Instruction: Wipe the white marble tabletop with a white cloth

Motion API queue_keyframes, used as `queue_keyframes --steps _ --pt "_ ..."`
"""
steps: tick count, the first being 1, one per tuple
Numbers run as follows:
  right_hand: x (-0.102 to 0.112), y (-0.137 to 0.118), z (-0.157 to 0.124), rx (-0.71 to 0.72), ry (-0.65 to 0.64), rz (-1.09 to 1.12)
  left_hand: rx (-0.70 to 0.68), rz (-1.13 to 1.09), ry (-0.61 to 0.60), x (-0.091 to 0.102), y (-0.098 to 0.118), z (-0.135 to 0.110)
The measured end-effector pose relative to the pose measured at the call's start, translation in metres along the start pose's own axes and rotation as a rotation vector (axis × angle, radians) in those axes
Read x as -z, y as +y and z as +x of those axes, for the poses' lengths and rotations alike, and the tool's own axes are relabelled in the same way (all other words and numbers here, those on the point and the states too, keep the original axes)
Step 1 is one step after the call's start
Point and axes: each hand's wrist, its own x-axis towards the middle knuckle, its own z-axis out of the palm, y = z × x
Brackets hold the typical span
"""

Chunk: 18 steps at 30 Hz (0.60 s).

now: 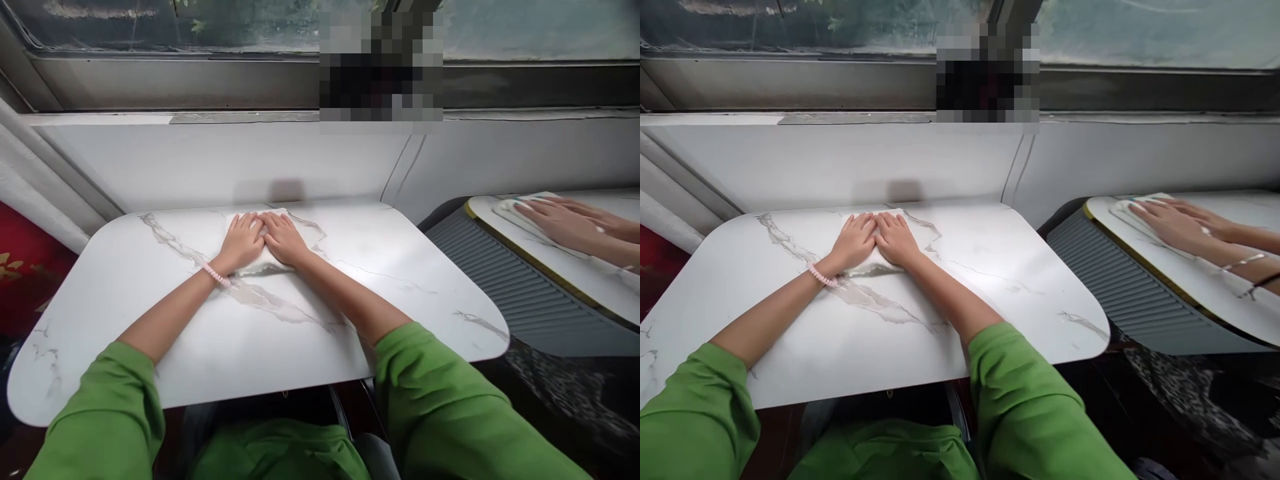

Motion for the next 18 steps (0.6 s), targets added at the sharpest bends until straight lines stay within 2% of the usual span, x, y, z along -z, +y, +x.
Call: queue_keyframes --steps 4,7,11,18 --pt "-0.01 0.008 0.036 -0.049 0.041 -0.054 0.012 0.009 0.048 -0.008 -0.023 0.031" --pt "-0.014 0.011 0.046 -0.068 0.069 -0.054 0.013 0.017 0.04 -0.01 -0.027 0.041" --pt "-0.014 0.01 0.042 -0.06 0.058 -0.035 0.065 0.061 0.017 -0.009 -0.022 0.036" --pt "-0.011 0.002 0.018 -0.015 0.015 -0.056 0.116 0.089 -0.059 -0.006 -0.007 0.013"
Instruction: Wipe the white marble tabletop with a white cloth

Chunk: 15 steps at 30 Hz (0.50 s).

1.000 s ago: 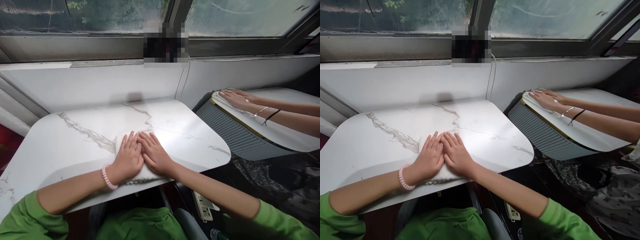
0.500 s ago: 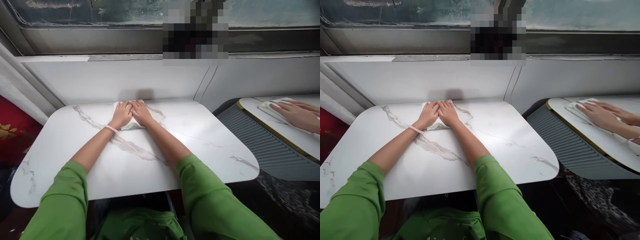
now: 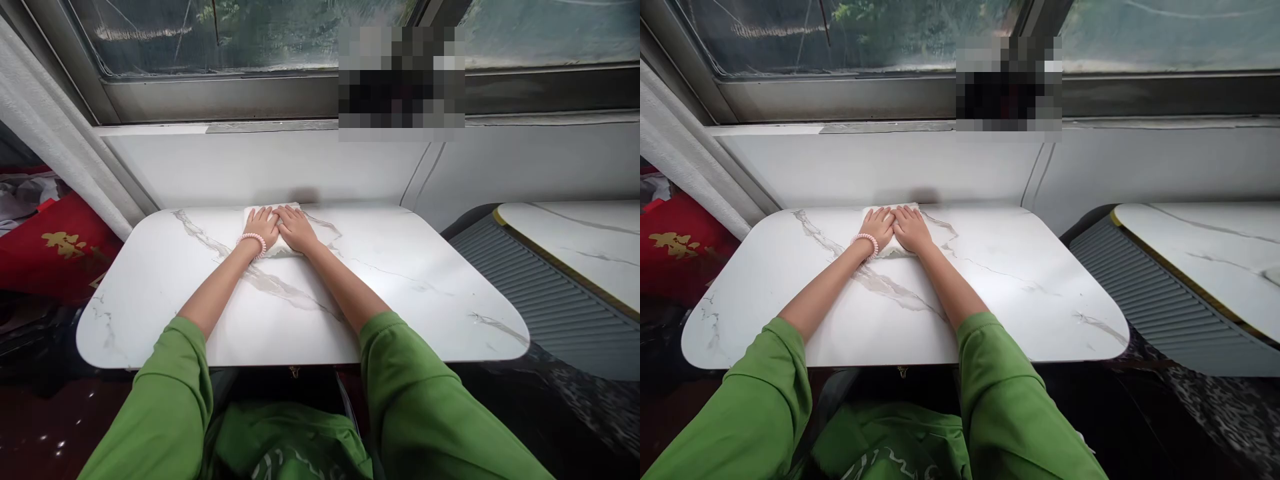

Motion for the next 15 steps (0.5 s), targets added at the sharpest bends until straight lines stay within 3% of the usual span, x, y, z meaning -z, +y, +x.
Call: queue_keyframes --steps 6,15 --pt "0.009 -0.023 -0.046 0.047 -0.059 -0.102 -0.08 0.022 -0.004 0.013 0.011 -0.05" --pt "0.018 -0.09 -0.137 0.169 -0.075 -0.194 -0.251 -0.028 0.029 0.044 0.019 -0.16"
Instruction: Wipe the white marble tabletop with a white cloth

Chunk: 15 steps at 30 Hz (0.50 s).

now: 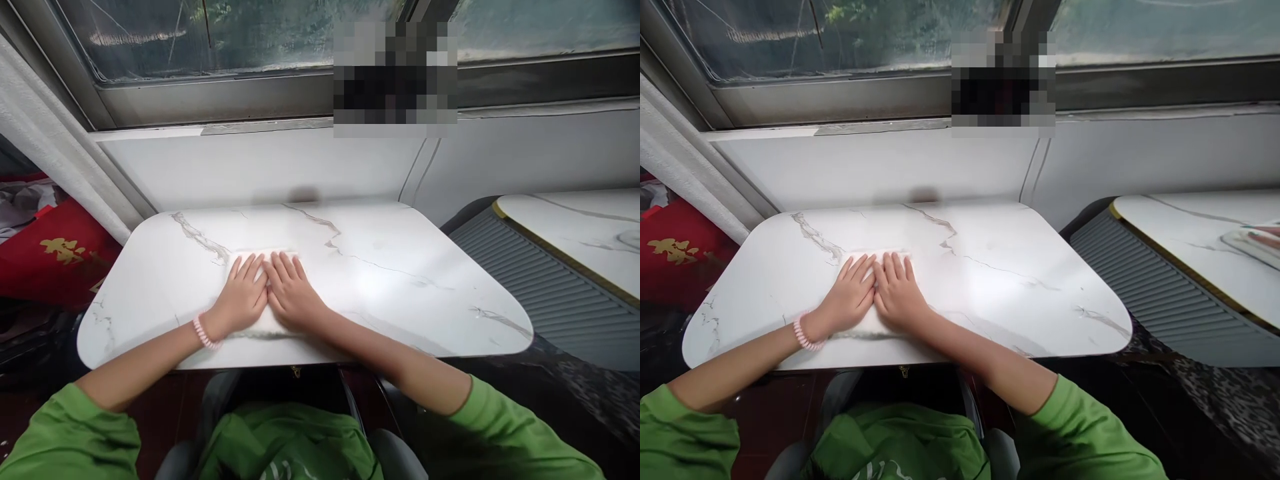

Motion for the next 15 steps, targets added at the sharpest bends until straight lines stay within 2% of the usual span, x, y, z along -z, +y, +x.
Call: queue_keyframes --steps 4,8,11,15 --pt "0.004 -0.022 -0.013 0.053 0.025 0.035 0.005 -0.001 -0.013 0.011 0.007 -0.029" --pt "0.004 -0.026 -0.002 0.074 0.027 0.093 0.049 0.005 -0.035 0.012 0.0 -0.033" --pt "0.0 -0.022 0.019 0.065 0.033 0.142 0.066 0.013 -0.044 0.009 -0.02 -0.023" --pt "-0.013 -0.016 0.064 -0.02 0.051 0.175 0.036 -0.006 -0.055 0.005 -0.065 0.006"
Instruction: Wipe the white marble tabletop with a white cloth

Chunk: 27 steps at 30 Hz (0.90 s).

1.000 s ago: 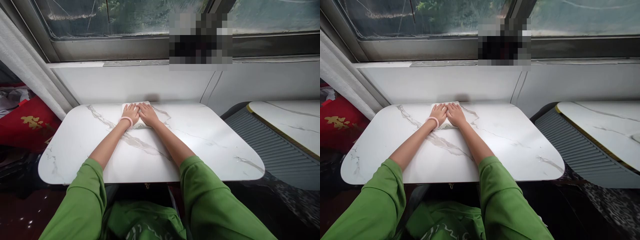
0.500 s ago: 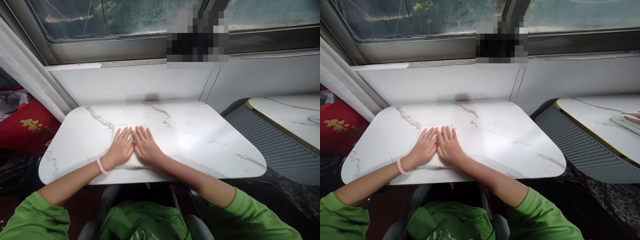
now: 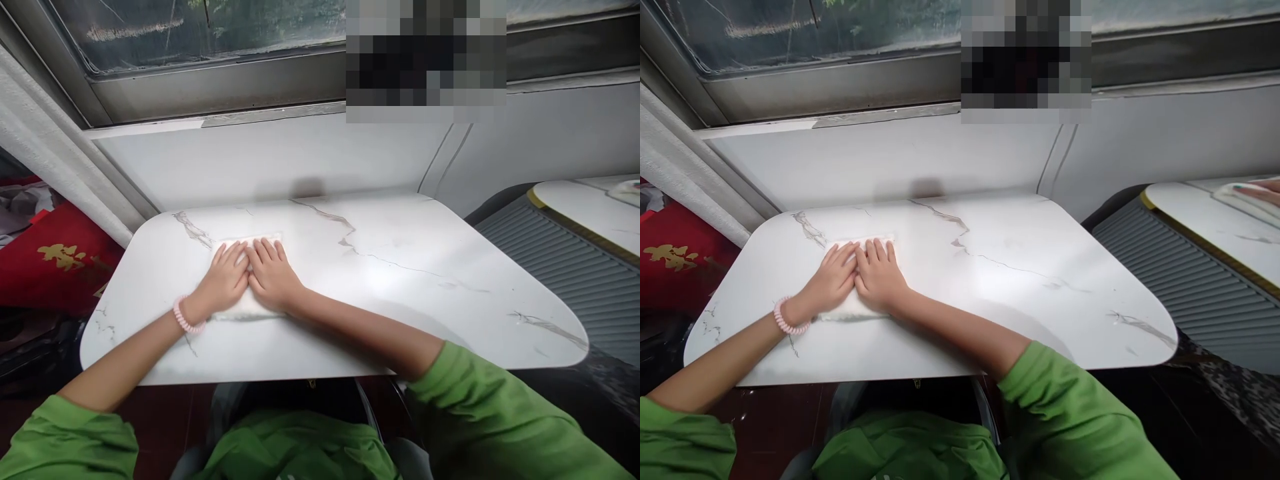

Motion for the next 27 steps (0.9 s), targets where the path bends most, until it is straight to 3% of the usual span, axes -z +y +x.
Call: queue_keyframes --steps 6,12,21,27 --pt "-0.021 0.024 0.087 -0.093 0.066 0.042 -0.011 -0.045 0.075 -0.006 -0.075 0.065" --pt "-0.028 0.048 0.135 -0.093 0.115 0.09 0.029 -0.039 0.125 -0.013 -0.104 0.105" --pt "-0.031 0.051 0.135 -0.075 0.106 0.064 0.091 -0.005 0.11 -0.018 -0.102 0.101" --pt "-0.025 0.023 0.092 -0.145 0.091 0.032 -0.017 -0.002 0.071 -0.01 -0.078 0.066"
